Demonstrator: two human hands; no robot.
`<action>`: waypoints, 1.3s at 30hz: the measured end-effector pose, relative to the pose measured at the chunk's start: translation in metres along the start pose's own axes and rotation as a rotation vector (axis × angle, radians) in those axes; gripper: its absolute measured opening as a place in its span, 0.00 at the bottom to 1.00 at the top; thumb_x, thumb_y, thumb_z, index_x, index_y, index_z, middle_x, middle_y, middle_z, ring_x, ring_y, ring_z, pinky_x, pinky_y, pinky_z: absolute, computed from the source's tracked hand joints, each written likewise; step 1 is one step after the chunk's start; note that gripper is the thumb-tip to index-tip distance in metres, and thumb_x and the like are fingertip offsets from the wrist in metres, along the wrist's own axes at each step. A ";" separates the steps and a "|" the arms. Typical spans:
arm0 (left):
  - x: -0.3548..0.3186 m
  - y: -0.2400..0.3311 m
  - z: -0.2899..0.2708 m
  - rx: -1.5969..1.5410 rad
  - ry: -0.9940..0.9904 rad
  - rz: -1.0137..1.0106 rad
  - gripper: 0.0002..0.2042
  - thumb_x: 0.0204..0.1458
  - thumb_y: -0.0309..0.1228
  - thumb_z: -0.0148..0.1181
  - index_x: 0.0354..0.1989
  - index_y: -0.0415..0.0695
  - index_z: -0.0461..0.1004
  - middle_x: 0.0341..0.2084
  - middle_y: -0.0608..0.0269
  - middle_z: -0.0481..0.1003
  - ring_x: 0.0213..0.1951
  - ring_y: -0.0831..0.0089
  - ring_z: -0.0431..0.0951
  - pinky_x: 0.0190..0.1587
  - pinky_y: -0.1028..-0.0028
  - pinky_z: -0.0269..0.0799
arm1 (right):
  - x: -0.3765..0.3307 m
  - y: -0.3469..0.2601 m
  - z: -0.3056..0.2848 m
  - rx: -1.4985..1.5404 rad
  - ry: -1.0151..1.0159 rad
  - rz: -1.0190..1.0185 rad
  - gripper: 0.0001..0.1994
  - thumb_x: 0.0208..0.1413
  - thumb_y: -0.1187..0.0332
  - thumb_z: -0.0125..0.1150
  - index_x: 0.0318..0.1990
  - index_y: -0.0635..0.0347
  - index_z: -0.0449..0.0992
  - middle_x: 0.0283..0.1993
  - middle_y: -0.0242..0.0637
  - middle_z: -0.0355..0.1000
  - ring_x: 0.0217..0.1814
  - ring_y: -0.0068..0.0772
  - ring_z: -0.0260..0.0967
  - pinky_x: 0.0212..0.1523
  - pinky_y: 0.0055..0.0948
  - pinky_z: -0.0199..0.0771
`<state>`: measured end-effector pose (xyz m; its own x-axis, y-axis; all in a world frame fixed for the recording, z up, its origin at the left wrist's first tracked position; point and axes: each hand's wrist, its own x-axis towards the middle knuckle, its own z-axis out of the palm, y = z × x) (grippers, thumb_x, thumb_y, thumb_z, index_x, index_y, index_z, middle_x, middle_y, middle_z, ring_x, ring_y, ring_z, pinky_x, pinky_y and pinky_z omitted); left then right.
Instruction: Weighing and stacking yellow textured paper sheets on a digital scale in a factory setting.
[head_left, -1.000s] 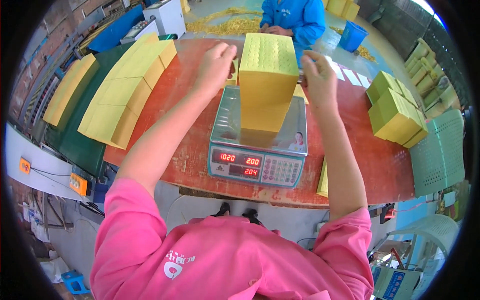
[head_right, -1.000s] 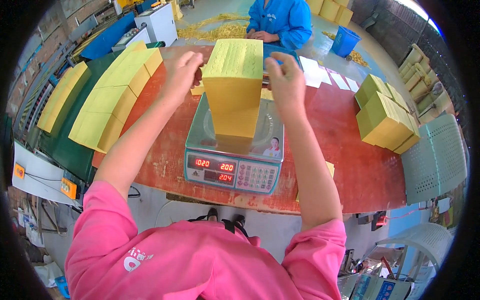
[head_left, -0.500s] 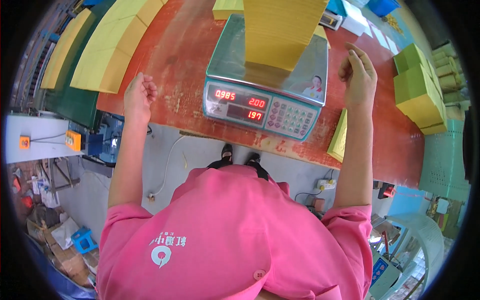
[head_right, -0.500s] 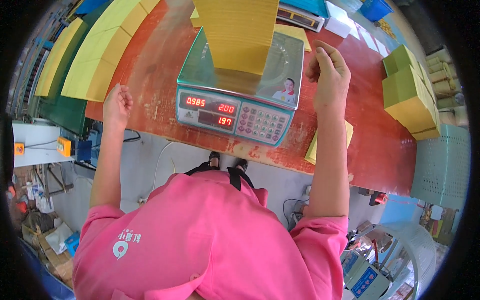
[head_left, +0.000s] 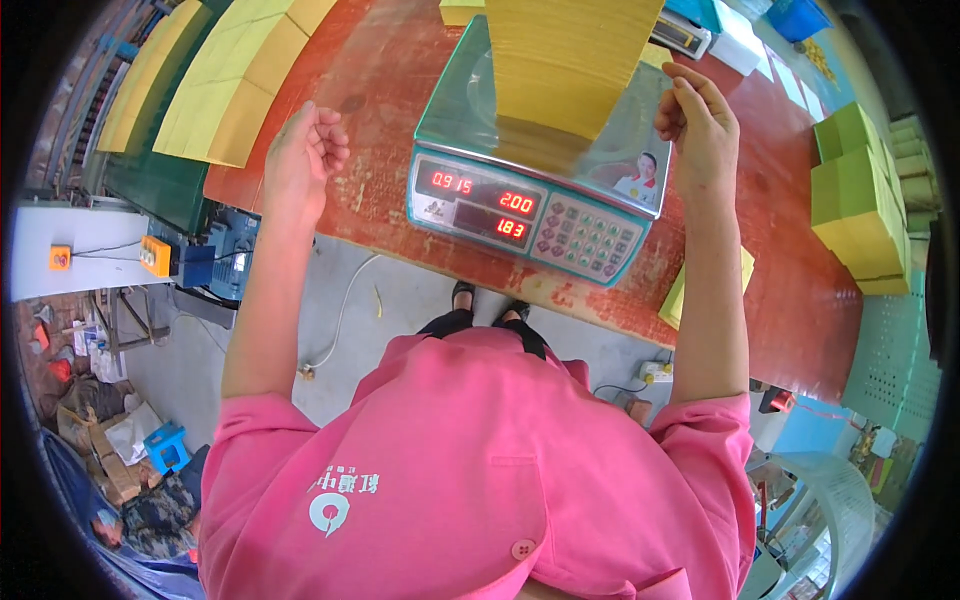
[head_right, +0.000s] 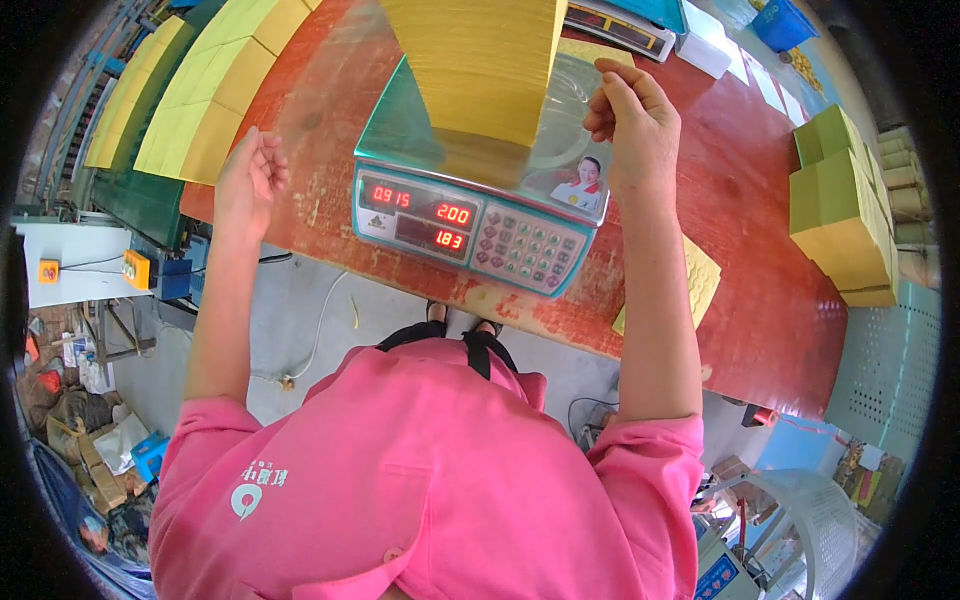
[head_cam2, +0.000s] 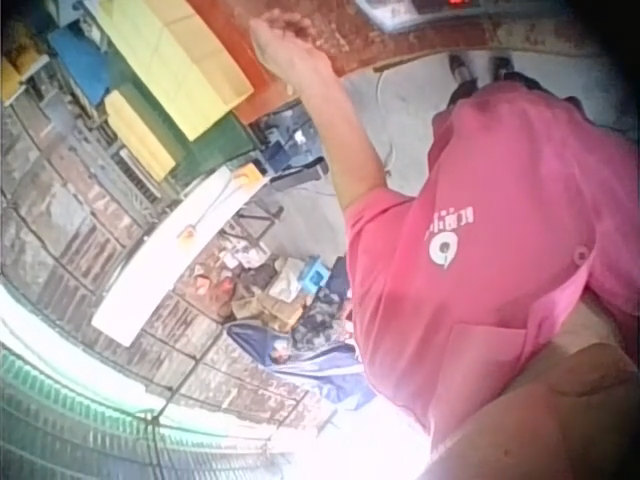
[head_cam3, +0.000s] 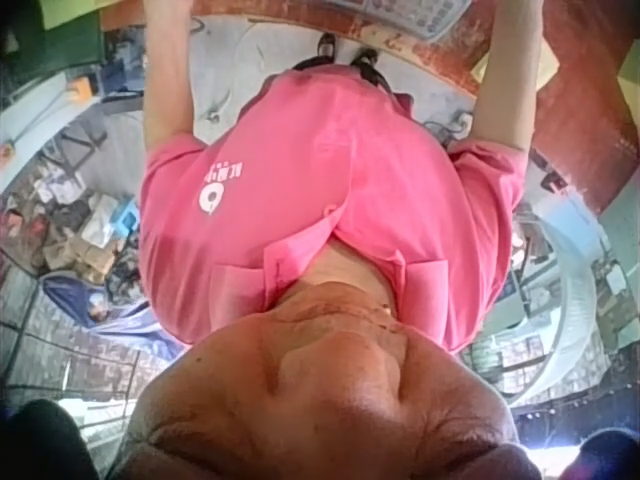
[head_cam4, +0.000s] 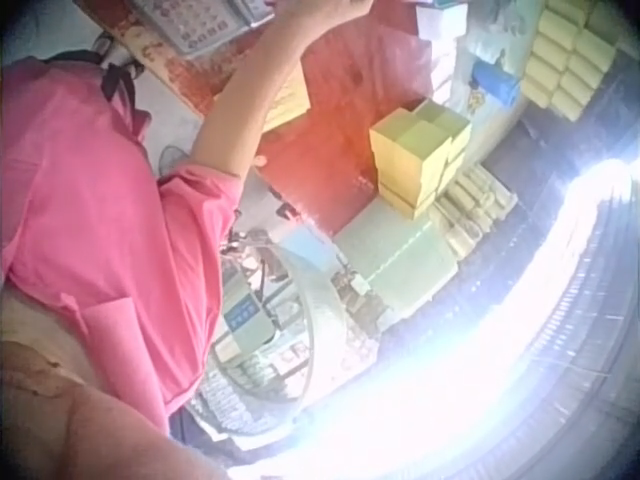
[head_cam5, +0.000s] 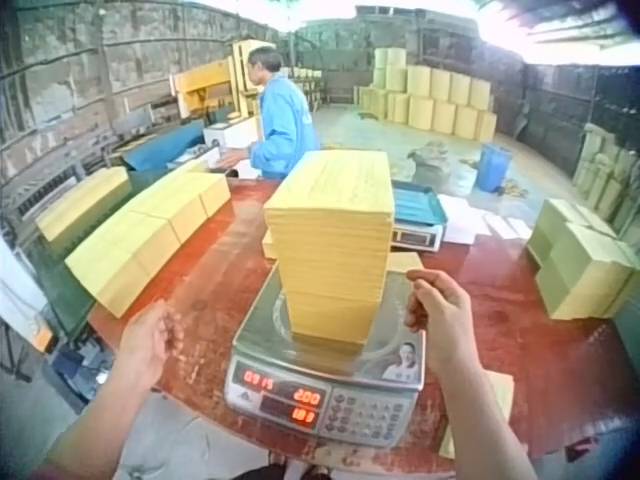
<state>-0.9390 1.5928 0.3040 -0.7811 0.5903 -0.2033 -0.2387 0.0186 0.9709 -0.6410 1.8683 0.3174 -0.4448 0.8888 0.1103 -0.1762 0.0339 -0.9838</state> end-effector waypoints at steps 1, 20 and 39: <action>0.003 0.003 0.003 -0.003 -0.022 0.006 0.15 0.63 0.43 0.49 0.35 0.43 0.73 0.23 0.65 0.73 0.25 0.76 0.71 0.28 0.75 0.62 | 0.003 0.001 0.000 -0.002 0.003 -0.005 0.11 0.62 0.70 0.53 0.48 0.65 0.77 0.27 0.30 0.70 0.25 0.20 0.66 0.26 0.21 0.63; 0.011 0.143 0.185 0.703 -0.628 1.114 0.12 0.50 0.23 0.64 0.43 0.39 0.77 0.46 0.59 0.77 0.51 0.68 0.75 0.56 0.71 0.68 | -0.003 -0.014 0.019 0.007 0.093 0.046 0.11 0.62 0.71 0.53 0.47 0.66 0.76 0.27 0.30 0.69 0.24 0.19 0.65 0.26 0.21 0.65; -0.065 0.097 0.062 0.972 -0.709 1.742 0.07 0.50 0.29 0.62 0.36 0.43 0.76 0.46 0.60 0.77 0.53 0.63 0.75 0.58 0.60 0.68 | -0.120 -0.060 0.100 0.500 -0.522 0.188 0.26 0.65 0.61 0.50 0.65 0.69 0.58 0.58 0.43 0.68 0.54 0.34 0.70 0.48 0.33 0.76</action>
<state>-0.8759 1.6061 0.4187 0.5397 0.5854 0.6050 0.7999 -0.5806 -0.1519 -0.6646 1.7138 0.3772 -0.8439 0.5224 0.1222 -0.3791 -0.4196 -0.8248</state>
